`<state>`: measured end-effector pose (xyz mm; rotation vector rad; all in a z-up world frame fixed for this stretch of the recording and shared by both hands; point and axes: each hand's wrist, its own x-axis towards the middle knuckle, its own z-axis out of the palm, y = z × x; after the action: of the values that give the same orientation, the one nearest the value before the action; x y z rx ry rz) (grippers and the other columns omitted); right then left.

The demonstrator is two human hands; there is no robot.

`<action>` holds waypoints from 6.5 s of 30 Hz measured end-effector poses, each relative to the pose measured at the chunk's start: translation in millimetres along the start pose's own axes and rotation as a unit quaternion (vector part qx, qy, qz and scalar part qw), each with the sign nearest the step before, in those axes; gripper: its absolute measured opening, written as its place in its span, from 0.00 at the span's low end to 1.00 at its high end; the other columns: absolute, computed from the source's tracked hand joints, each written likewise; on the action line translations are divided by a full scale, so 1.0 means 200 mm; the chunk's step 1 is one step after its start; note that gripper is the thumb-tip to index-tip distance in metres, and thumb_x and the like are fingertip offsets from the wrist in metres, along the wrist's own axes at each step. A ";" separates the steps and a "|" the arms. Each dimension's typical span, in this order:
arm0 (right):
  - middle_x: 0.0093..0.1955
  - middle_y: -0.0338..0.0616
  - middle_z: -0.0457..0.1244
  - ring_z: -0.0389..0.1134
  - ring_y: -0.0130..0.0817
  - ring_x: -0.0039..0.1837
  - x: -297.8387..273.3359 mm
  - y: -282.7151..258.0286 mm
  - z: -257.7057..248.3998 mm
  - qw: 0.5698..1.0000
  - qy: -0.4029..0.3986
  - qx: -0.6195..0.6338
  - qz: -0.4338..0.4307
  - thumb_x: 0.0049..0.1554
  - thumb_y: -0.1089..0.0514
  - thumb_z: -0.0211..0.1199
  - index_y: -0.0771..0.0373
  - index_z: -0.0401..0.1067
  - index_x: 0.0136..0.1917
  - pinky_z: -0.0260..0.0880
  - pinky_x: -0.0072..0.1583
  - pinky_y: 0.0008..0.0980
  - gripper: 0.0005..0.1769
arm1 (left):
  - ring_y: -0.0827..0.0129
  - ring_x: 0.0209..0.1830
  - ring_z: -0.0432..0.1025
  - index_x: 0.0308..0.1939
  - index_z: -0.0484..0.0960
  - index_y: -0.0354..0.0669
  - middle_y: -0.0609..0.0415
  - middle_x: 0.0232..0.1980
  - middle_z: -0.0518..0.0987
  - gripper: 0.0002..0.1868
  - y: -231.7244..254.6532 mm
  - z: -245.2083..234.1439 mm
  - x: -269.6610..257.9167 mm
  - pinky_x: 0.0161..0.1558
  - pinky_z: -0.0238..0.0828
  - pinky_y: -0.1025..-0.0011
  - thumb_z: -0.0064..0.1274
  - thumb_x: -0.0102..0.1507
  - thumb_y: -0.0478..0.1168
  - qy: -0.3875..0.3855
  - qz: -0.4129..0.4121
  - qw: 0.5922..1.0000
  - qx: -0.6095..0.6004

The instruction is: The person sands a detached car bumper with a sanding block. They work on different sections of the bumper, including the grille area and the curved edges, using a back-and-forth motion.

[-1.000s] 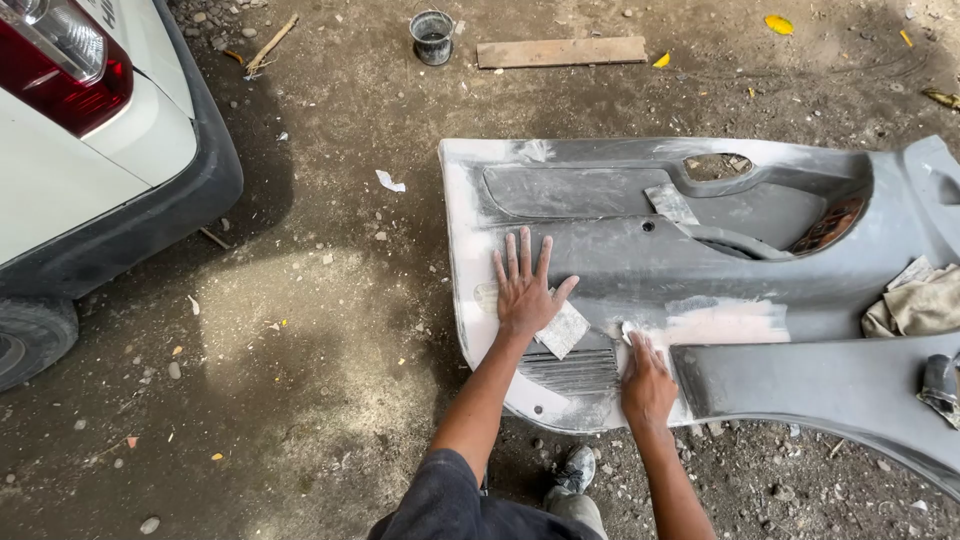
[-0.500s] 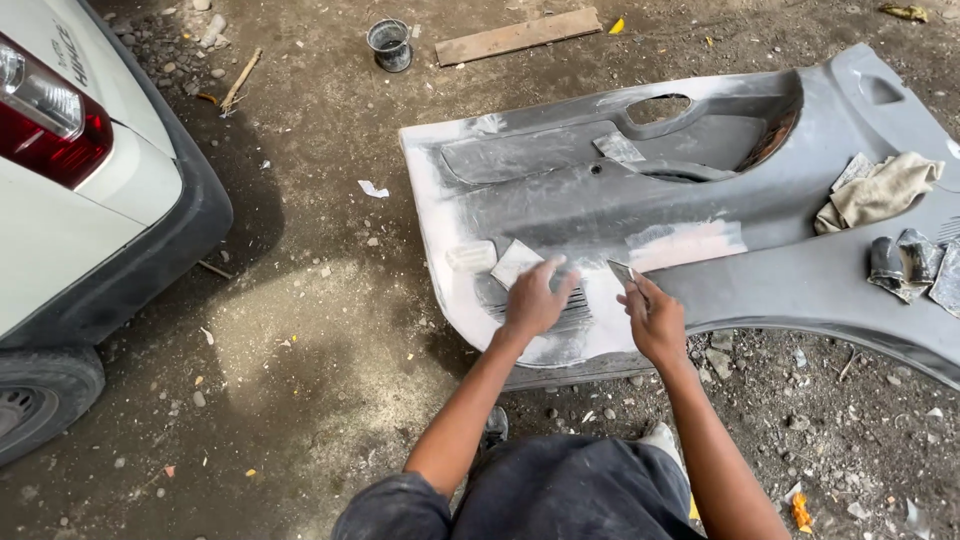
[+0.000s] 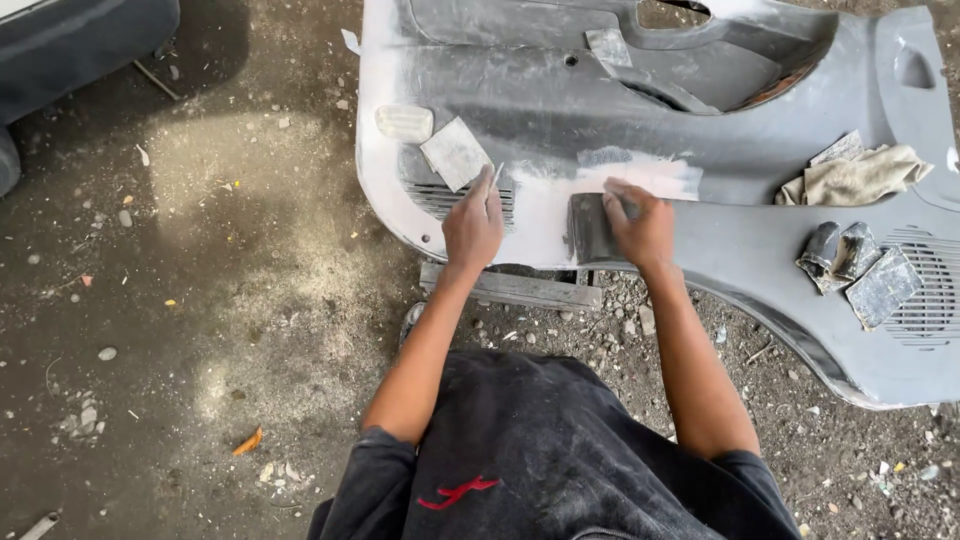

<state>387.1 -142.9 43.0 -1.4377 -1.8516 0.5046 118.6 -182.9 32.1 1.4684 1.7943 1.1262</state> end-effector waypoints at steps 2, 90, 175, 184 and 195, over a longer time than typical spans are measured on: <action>0.63 0.48 0.71 0.74 0.46 0.63 0.05 0.09 0.02 0.991 0.035 -0.088 -0.092 0.61 0.56 0.66 0.59 0.81 0.58 0.70 0.66 0.46 0.13 | 0.59 0.52 0.75 0.66 0.72 0.41 0.43 0.61 0.76 0.20 -0.10 0.08 -0.16 0.48 0.67 0.57 0.36 0.72 0.42 0.006 0.127 0.978 0.165; 0.28 0.53 0.68 0.69 0.43 0.31 0.22 -0.03 0.08 0.955 -0.128 -0.219 0.153 0.65 0.37 0.55 0.59 0.81 0.44 0.68 0.43 0.45 0.27 | 0.45 0.67 0.72 0.65 0.74 0.39 0.40 0.63 0.80 0.22 -0.12 0.41 0.02 0.73 0.59 0.44 0.35 0.70 0.22 0.017 0.280 0.950 0.140; 0.23 0.46 0.65 0.60 0.36 0.26 0.20 0.02 0.10 0.964 -0.110 -0.213 0.114 0.64 0.38 0.59 0.60 0.80 0.34 0.63 0.45 0.42 0.28 | 0.40 0.83 0.39 0.75 0.48 0.20 0.27 0.81 0.45 0.36 -0.08 0.36 -0.02 0.80 0.33 0.48 0.24 0.73 0.50 -0.169 0.241 0.895 0.336; 0.25 0.51 0.67 0.64 0.41 0.29 0.17 0.00 0.10 0.959 -0.120 -0.229 0.115 0.66 0.38 0.57 0.63 0.79 0.34 0.65 0.46 0.45 0.31 | 0.47 0.85 0.37 0.78 0.45 0.23 0.32 0.82 0.41 0.39 -0.03 0.23 -0.05 0.83 0.30 0.54 0.29 0.74 0.54 -0.168 0.221 0.904 0.325; 0.27 0.53 0.67 0.67 0.42 0.29 0.20 0.02 0.10 0.965 -0.091 -0.222 0.109 0.63 0.38 0.59 0.61 0.80 0.37 0.66 0.45 0.43 0.27 | 0.43 0.83 0.34 0.77 0.44 0.22 0.29 0.81 0.40 0.42 0.07 0.25 -0.07 0.80 0.28 0.51 0.29 0.73 0.56 -0.181 0.170 0.895 0.370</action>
<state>371.1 -101.2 39.9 -1.9655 -2.0507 0.3468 170.7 -183.1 19.0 2.3176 1.8080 0.2267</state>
